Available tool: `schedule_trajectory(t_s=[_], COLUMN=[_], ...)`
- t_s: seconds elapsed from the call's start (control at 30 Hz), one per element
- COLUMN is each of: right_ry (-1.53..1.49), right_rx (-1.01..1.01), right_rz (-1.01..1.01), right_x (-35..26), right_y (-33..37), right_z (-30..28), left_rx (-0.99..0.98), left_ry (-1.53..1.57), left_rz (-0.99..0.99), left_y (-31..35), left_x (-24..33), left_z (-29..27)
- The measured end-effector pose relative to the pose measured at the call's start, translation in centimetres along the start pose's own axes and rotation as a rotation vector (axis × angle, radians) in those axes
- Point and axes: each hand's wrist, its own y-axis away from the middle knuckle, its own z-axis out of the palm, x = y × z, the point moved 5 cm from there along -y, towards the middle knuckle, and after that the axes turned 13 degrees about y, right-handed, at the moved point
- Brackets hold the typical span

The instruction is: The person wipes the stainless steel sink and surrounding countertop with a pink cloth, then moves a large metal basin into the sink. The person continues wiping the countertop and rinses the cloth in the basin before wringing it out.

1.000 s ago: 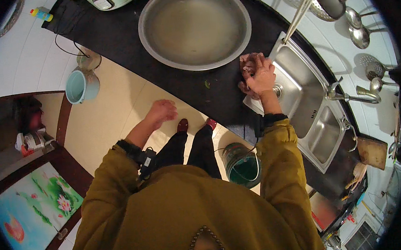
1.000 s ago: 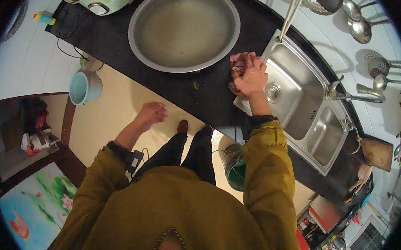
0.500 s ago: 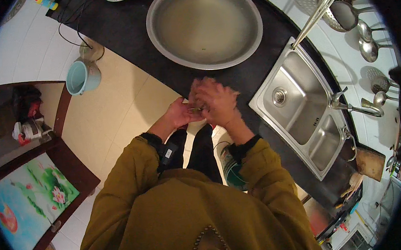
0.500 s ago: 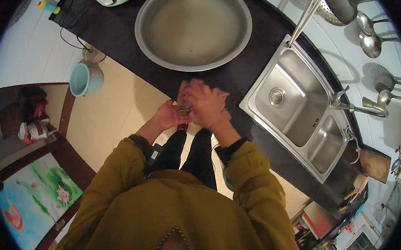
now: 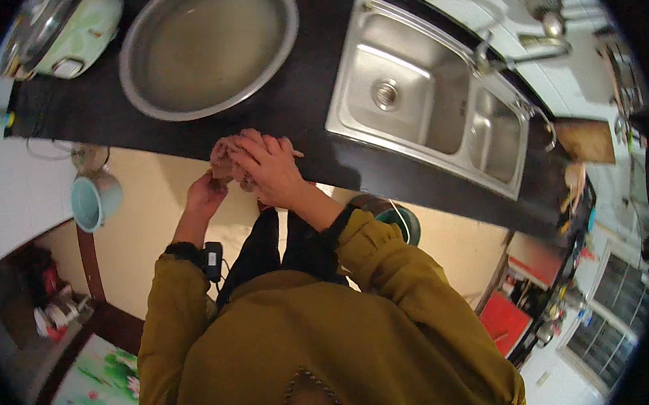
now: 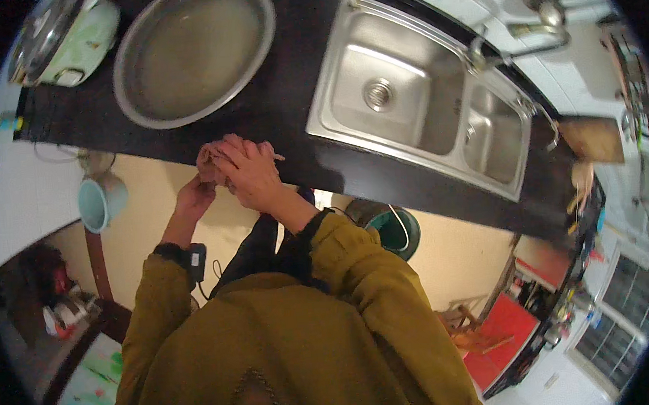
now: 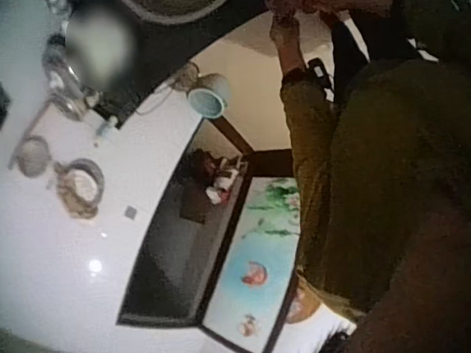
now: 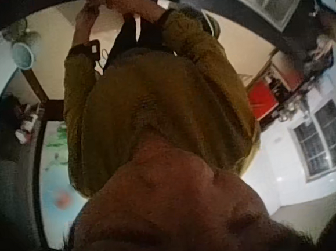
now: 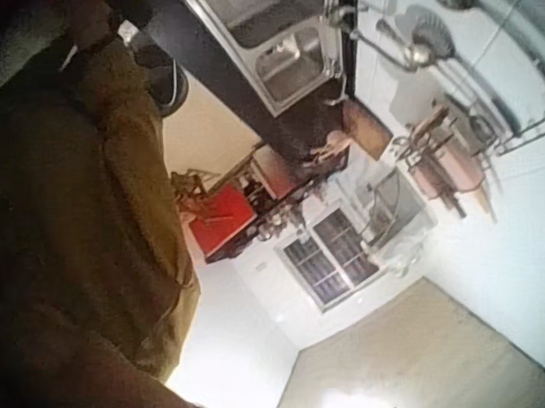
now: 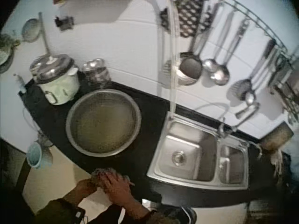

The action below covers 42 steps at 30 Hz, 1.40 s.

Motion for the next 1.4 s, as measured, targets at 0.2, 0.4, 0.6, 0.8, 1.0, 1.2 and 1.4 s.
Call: schedule_trajectory(t_s=[0.2, 0.4, 0.6, 0.8, 1.0, 1.2, 1.4], right_ry=[0.072, 0.360, 0.497, 0.575, 0.563, 0.368, 0.477], right_rx=[-0.075, -0.197, -0.169, -0.065, -0.016, -0.112, 0.049], right_rz=[0.172, 0.524, 0.792, 0.974, 1.269, 1.314, 1.061], right_x=[6.2, 14.4, 22.9, 31.0, 36.5, 29.5, 19.0], right_y=[10.4, 23.7, 35.3, 45.6, 49.8, 37.6, 30.6], right_z=[-5.8, -12.1, -16.8, -22.8, -25.9, -20.3, -24.0], left_rx=[-0.077, -0.194, -0.288, -0.373, -0.447, -0.476, -0.681], left_ry=[-0.306, -0.667, -0.769, -0.896, -1.028, -1.083, -1.135], left_rz=[-0.224, -0.396, -0.466, -0.547, -0.556, -0.466, -0.413], left_y=[1.5, 4.6, 6.1, 6.6, 6.8, 8.7, 11.8], left_x=[-0.4, -2.7, -7.0, -13.3, -18.9, -23.5, -28.3], left_z=[1.0, 7.6, 13.1, 17.7, 21.1, 26.3, 32.2])
